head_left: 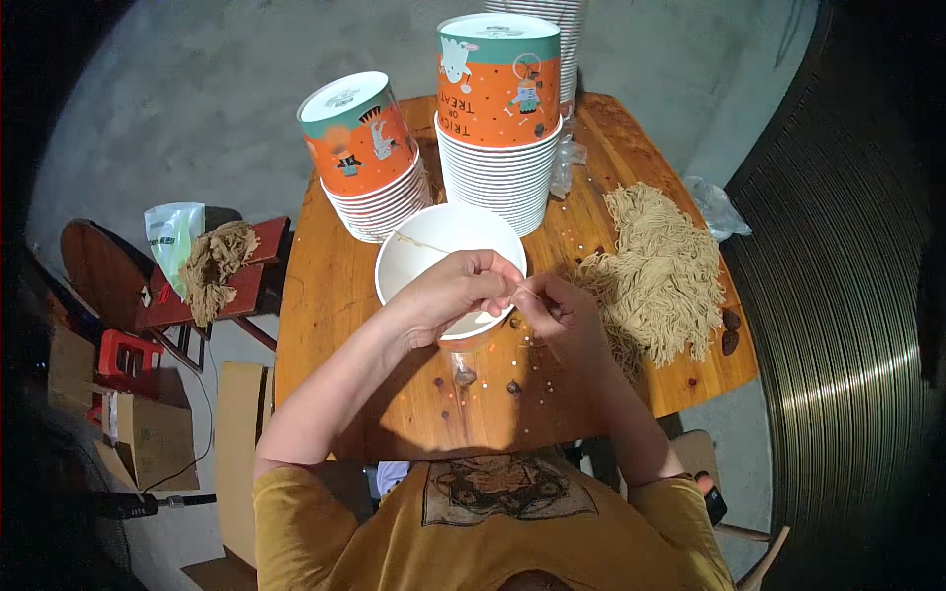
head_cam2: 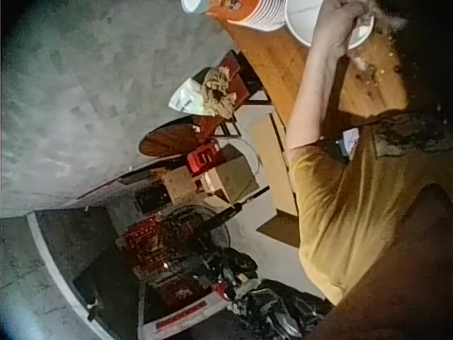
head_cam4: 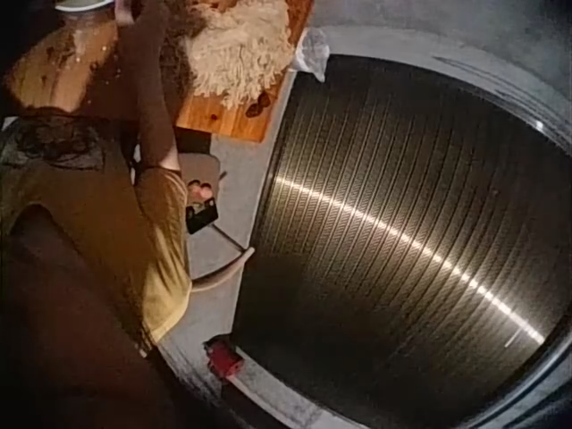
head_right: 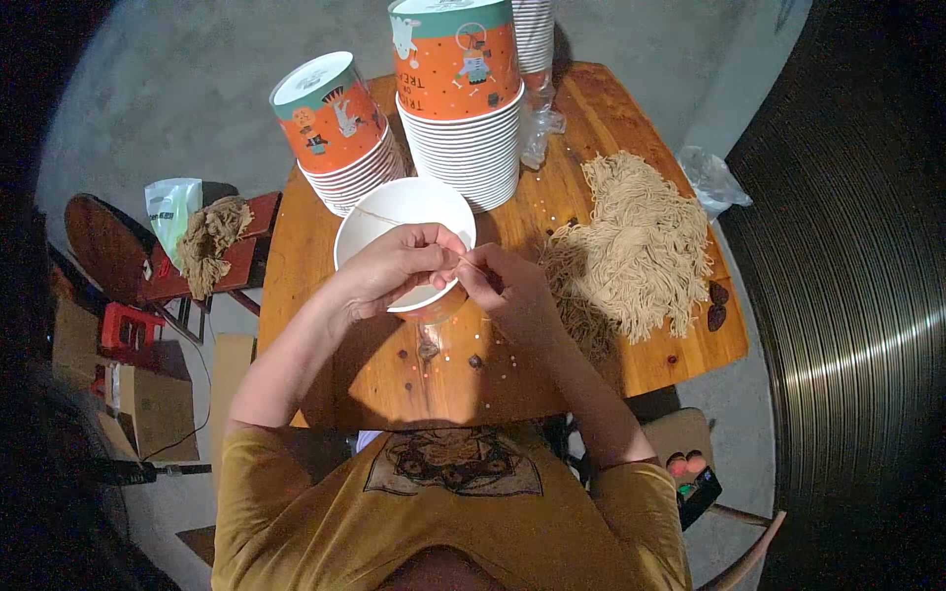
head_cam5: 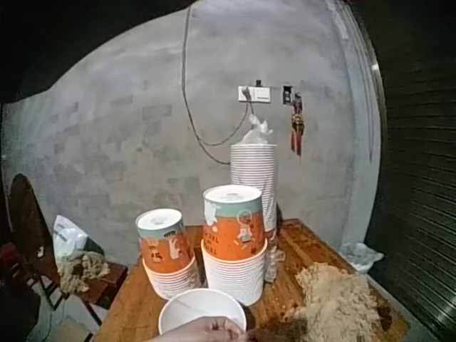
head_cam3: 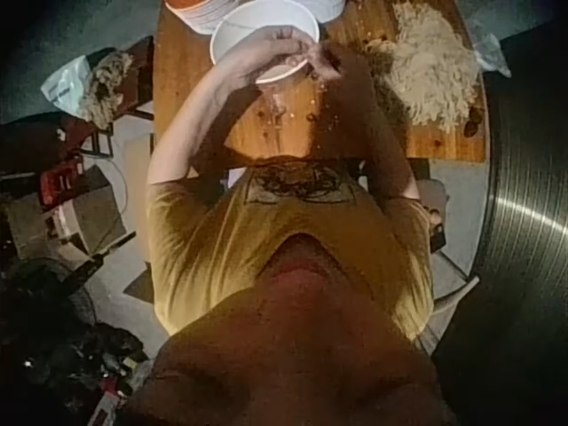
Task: Tying bundles of decorative fibers with thin string and organizing them using paper cups.
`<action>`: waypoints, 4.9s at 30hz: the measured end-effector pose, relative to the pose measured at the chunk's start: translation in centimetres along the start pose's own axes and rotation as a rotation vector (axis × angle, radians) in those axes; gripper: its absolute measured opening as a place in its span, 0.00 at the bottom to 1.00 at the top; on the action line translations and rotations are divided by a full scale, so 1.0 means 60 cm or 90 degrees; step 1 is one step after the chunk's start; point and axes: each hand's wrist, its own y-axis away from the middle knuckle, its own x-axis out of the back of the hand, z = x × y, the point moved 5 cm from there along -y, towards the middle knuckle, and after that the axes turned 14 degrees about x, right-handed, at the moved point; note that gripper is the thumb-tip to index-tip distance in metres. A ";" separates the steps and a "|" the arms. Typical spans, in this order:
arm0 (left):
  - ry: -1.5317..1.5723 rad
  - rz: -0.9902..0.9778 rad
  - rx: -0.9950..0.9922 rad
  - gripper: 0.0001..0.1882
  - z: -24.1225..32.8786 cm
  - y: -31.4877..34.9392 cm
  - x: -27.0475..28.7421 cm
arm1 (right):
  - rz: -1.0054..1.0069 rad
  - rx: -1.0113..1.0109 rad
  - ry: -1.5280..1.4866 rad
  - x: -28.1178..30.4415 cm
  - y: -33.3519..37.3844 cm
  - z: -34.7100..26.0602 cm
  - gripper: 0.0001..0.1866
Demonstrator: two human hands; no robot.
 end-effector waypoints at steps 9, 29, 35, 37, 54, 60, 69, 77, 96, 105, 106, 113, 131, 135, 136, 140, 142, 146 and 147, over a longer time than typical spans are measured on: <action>-0.089 0.047 -0.061 0.10 0.000 0.010 -0.004 | -0.029 -0.165 -0.191 0.010 -0.002 -0.014 0.07; -0.393 0.293 -0.236 0.10 0.017 0.045 -0.031 | -0.042 0.019 0.080 0.009 -0.021 -0.039 0.07; -0.478 0.348 -0.276 0.11 0.023 0.052 -0.032 | -0.013 0.014 0.023 0.008 -0.022 -0.035 0.04; -0.497 0.359 -0.257 0.10 0.021 0.051 -0.031 | -0.016 -0.013 0.000 0.007 -0.023 -0.034 0.03; -0.415 0.405 -0.270 0.04 0.015 0.057 -0.024 | -0.038 0.020 0.045 0.006 -0.020 -0.028 0.04; -0.336 0.348 -0.207 0.05 0.003 0.043 -0.005 | -0.033 0.032 0.021 0.001 -0.020 -0.027 0.05; -0.354 0.343 -0.231 0.07 0.004 0.045 -0.007 | -0.013 0.000 -0.003 -0.001 -0.018 -0.019 0.05; -0.435 0.407 -0.235 0.06 0.007 0.062 -0.020 | -0.008 0.028 0.006 0.001 -0.020 -0.028 0.05; -0.237 0.297 -0.231 0.04 -0.003 0.028 -0.003 | 0.002 0.037 -0.004 -0.004 -0.017 -0.029 0.06; -0.074 0.148 -0.190 0.12 0.003 0.020 -0.006 | 0.058 0.075 0.028 -0.005 -0.013 -0.025 0.04; -0.074 0.148 -0.189 0.12 0.003 0.020 -0.006 | 0.062 0.078 0.033 -0.005 -0.012 -0.026 0.04; -0.027 0.155 -0.177 0.17 0.002 0.021 -0.002 | 0.052 0.086 0.000 -0.007 -0.010 -0.032 0.04; -0.134 0.184 -0.193 0.18 0.008 0.028 -0.011 | 0.080 0.139 0.095 -0.004 -0.012 -0.045 0.04; -0.123 0.170 -0.194 0.19 0.008 0.027 -0.004 | 0.062 0.066 0.008 -0.007 -0.014 -0.033 0.03; -0.122 0.171 -0.194 0.19 0.010 0.029 -0.003 | 0.056 0.040 -0.032 -0.008 -0.015 -0.028 0.03; -0.023 0.151 -0.118 0.20 0.010 0.031 0.004 | 0.036 0.040 -0.057 -0.008 -0.013 -0.019 0.02; -0.002 0.146 -0.099 0.20 0.007 0.031 0.007 | 0.049 0.048 -0.009 -0.006 -0.014 -0.030 0.03; -0.003 0.156 -0.100 0.20 0.005 0.032 0.009 | 0.072 0.197 0.152 0.001 -0.015 -0.044 0.06; -0.001 0.151 -0.107 0.20 0.005 0.032 0.008 | 0.055 0.317 0.279 0.003 -0.017 -0.055 0.09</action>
